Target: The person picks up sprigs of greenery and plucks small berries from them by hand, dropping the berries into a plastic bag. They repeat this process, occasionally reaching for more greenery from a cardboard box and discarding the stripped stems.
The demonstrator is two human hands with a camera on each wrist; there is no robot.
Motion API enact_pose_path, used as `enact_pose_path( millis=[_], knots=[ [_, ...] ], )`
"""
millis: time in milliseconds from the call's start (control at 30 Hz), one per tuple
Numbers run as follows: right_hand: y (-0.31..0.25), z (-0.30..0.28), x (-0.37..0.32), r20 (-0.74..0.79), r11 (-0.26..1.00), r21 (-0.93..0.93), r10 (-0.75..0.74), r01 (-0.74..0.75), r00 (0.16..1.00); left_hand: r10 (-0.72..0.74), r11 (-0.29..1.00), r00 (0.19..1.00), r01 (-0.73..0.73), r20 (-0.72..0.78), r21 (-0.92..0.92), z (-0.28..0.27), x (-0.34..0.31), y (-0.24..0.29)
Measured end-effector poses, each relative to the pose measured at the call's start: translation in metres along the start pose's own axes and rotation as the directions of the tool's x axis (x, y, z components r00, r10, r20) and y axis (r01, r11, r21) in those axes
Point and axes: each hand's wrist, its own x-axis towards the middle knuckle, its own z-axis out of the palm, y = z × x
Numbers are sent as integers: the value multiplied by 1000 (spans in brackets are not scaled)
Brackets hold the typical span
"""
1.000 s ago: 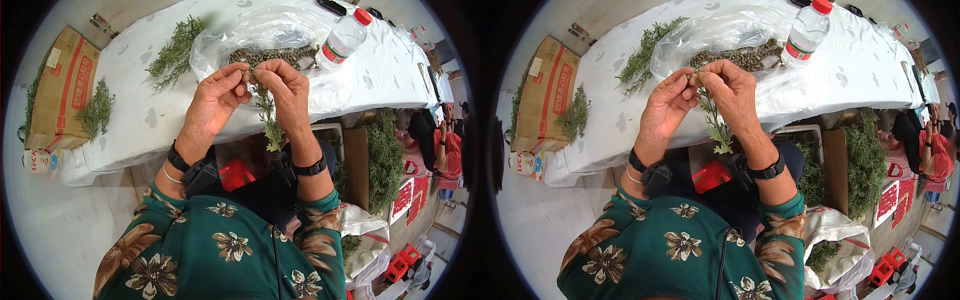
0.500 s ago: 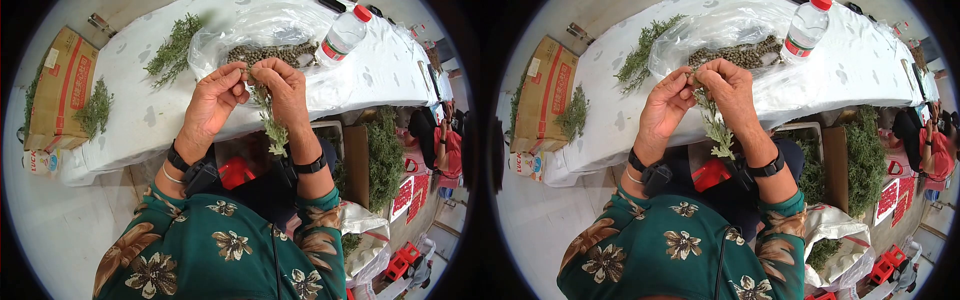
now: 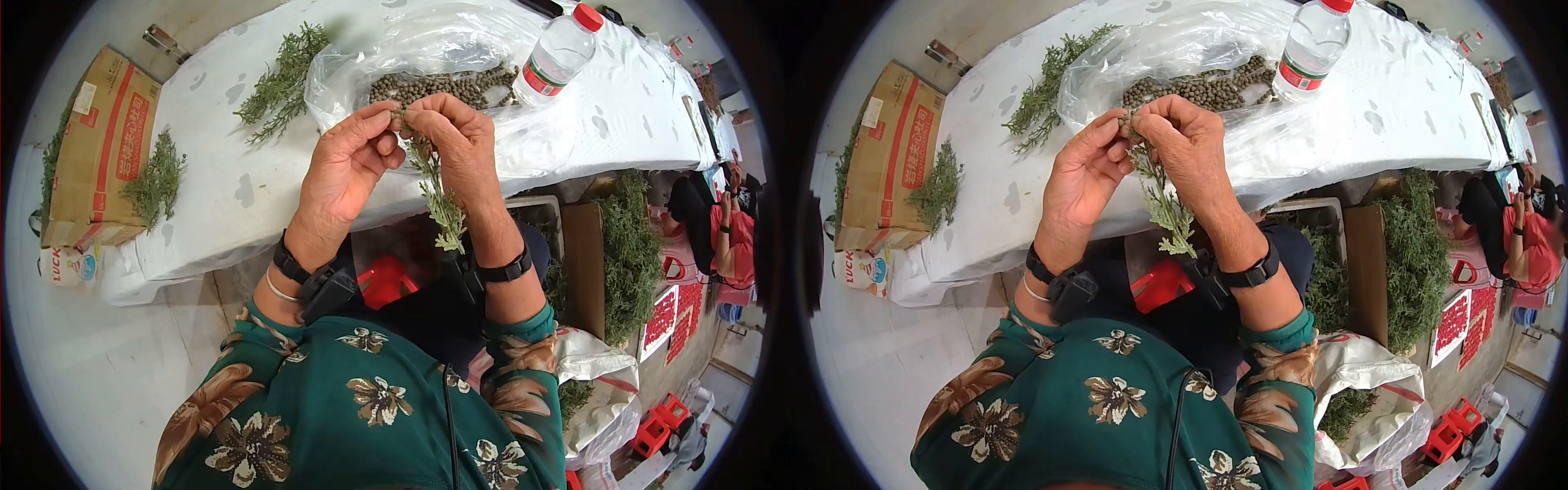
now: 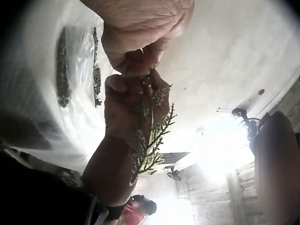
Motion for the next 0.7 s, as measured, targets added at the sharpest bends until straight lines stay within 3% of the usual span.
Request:
enact_pose_path(
  millis=[300, 700],
  knots=[
    [-1, -1, 4, 11, 963, 224, 149, -148, 989, -3, 1000, 999, 2, 34, 19, -7, 3, -1],
    [3, -1, 3, -2, 998, 36, 43, -43, 999, -10, 1000, 1000, 10, 12, -24, -6, 2, -2]
  ],
)
